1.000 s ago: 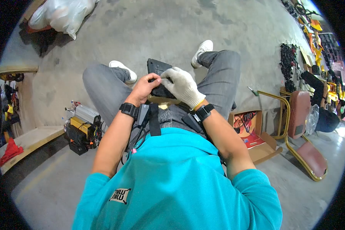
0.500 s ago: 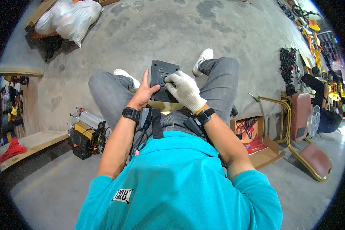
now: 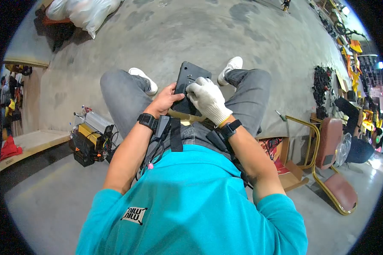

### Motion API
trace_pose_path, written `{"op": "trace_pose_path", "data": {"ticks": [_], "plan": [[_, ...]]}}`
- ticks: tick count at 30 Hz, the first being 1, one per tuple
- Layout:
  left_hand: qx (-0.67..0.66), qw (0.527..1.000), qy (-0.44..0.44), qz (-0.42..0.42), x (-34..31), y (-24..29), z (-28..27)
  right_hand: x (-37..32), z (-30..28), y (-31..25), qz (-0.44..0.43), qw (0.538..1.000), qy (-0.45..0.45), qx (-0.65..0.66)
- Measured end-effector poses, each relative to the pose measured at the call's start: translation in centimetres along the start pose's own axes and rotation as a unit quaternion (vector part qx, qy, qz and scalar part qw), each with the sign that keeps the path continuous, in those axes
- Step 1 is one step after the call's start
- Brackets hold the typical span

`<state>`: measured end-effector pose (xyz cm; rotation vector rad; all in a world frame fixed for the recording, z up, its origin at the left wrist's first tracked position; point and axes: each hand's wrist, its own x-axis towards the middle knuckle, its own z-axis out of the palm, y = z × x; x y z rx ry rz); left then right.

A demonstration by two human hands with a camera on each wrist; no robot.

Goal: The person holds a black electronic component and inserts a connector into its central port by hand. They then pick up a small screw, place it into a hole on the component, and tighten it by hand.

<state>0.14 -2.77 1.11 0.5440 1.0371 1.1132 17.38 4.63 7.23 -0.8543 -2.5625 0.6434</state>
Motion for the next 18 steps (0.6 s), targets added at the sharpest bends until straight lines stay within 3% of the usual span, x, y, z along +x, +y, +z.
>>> {"op": "trace_pose_path", "data": {"ticks": [9,18], "plan": [[0.025,1.000,0.006,-0.004,0.38,-0.40,-0.44,0.11,0.84,0.43,-0.027,0.998,-0.012,-0.053],[0.032,0.999,0.007,-0.010,0.60,-0.82,-0.64,0.13,0.66,0.57,-0.044,0.999,-0.021,-0.020]]}}
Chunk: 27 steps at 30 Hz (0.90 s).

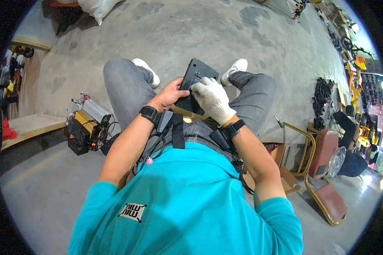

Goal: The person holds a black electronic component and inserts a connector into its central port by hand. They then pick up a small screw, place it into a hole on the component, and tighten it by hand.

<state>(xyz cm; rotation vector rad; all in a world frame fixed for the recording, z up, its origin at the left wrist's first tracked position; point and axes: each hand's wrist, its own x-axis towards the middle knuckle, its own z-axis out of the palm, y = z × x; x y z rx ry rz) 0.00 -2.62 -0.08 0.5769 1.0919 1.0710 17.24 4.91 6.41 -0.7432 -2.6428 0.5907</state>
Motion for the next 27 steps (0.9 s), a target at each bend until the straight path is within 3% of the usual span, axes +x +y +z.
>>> {"op": "trace_pose_path", "data": {"ticks": [13,21,27], "plan": [[0.016,0.999,0.020,-0.021,0.3,-0.1,0.2,0.4,0.1,-0.4,-0.005,0.999,-0.026,-0.031],[0.038,0.998,0.056,-0.005,-0.6,1.3,1.2,0.6,0.1,-0.8,0.062,0.997,-0.029,-0.041],[0.029,0.997,0.064,-0.013,-0.4,1.1,1.2,0.5,0.2,-0.9,0.063,0.997,-0.027,-0.039]]}}
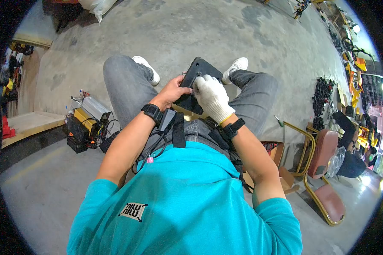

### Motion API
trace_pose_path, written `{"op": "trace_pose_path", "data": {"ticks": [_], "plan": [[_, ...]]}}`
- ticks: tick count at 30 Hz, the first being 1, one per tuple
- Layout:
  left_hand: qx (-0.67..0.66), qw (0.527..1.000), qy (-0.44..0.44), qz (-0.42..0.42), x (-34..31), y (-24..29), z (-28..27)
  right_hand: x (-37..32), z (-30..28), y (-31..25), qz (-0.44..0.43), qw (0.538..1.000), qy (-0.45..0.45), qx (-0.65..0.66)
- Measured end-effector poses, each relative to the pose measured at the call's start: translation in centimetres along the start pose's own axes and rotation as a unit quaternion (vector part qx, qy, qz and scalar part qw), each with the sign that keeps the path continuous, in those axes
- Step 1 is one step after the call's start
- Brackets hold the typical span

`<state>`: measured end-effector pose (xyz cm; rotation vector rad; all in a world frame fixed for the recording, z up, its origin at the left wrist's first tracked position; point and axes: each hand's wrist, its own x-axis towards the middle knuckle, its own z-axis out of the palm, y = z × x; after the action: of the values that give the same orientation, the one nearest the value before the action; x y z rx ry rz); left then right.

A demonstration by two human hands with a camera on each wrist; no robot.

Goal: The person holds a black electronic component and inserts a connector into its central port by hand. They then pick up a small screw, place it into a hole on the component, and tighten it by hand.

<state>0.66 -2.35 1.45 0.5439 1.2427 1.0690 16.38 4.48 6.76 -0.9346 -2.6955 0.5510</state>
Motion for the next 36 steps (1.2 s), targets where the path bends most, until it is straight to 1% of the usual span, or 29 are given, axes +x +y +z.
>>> {"op": "trace_pose_path", "data": {"ticks": [5,7,12,16,19,22,25,27,28,29,31,36], "plan": [[-0.002,1.000,0.002,0.002,-0.1,0.1,-0.1,-0.1,-0.1,0.1,0.005,0.999,0.005,0.037],[-0.021,0.999,0.007,-0.024,-0.2,0.3,-0.1,-0.2,-0.2,0.1,0.010,0.999,0.009,0.048],[-0.038,0.999,0.010,-0.018,-0.4,0.5,0.0,-0.4,-0.6,0.0,0.019,0.995,-0.001,0.101],[-0.037,0.999,0.004,-0.016,-0.2,0.4,-0.1,-0.4,-0.7,0.1,0.015,0.995,0.006,0.098],[-0.041,0.999,-0.006,-0.011,-0.1,0.3,-0.2,-0.5,-1.1,0.1,0.015,0.993,0.026,0.117],[-0.048,0.999,-0.007,-0.014,-0.1,0.3,-0.3,-0.9,-1.6,0.8,-0.003,0.987,0.052,0.153],[-0.059,0.998,-0.001,-0.010,-0.1,0.5,-0.2,-1.2,-2.3,0.9,0.017,0.981,0.044,0.190],[-0.064,0.998,0.001,-0.012,-0.2,0.6,-0.2,-1.3,-2.7,0.8,0.055,0.965,0.089,0.241],[-0.070,0.997,0.006,-0.013,-0.3,0.7,-0.1,-1.4,-2.9,1.0,0.085,0.961,0.081,0.250],[-0.069,0.998,0.004,-0.014,-0.3,0.8,-0.1,-1.5,-3.3,0.9,0.086,0.961,0.082,0.249],[-0.072,0.997,-0.001,0.000,-0.3,0.8,0.0,-1.5,-4.6,0.2,0.199,0.934,0.042,0.295],[-0.059,0.998,0.007,0.004,0.0,0.5,-0.2,-1.8,-4.3,0.6,0.200,0.928,0.071,0.304]]}}
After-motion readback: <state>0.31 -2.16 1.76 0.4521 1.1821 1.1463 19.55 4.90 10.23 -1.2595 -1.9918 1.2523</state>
